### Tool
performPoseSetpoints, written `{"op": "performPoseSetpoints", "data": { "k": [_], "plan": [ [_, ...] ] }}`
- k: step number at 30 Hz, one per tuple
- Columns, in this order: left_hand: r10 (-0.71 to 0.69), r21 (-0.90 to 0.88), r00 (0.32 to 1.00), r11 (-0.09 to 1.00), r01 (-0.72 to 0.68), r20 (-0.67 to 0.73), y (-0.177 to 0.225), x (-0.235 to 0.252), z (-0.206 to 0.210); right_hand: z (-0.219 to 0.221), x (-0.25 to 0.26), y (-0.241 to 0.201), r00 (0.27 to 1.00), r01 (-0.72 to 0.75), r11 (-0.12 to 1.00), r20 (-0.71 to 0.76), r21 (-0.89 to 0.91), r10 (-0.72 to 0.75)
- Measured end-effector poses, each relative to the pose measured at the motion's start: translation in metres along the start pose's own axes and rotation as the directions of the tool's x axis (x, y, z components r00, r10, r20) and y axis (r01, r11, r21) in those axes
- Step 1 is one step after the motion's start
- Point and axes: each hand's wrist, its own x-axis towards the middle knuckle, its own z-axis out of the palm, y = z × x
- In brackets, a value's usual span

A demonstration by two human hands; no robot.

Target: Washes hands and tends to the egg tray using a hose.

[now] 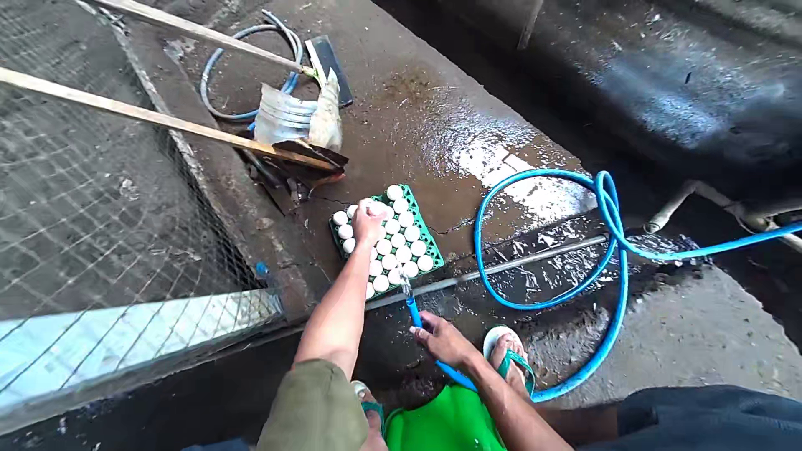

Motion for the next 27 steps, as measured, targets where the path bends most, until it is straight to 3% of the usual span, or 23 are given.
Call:
{"op": "performPoseSetpoints", "data": {
  "k": [6,12,15,18,27],
  "plan": [
    [0.022,0.295,1.0,0.955,-0.016,-0.017,-0.004,0.047,0.016,-0.006,-0.004,0.007,1.0,-0.001,1.0,-0.023,0.0,0.001],
    [0.07,0.341,0.997,0.937,-0.079,0.038,-0.018,0.047,0.009,-0.008,-0.001,0.01,1.0,-0.002,1.0,-0.015,-0.009,0.002],
    [0.006,0.43,1.0,0.903,-0.008,0.005,-0.016,0.03,-0.004,-0.011,-0.001,0.007,1.0,-0.003,1.0,-0.023,-0.01,0.002],
    [-0.097,0.552,0.991,0.833,0.032,0.089,-0.017,0.018,-0.006,-0.01,-0.001,0.005,1.0,-0.01,1.0,-0.014,-0.027,0.009],
    [-0.266,0.651,0.957,0.748,0.127,0.119,0.006,0.027,-0.001,-0.01,-0.004,0.0,1.0,-0.001,0.998,-0.015,-0.067,0.0]
  ]
}}
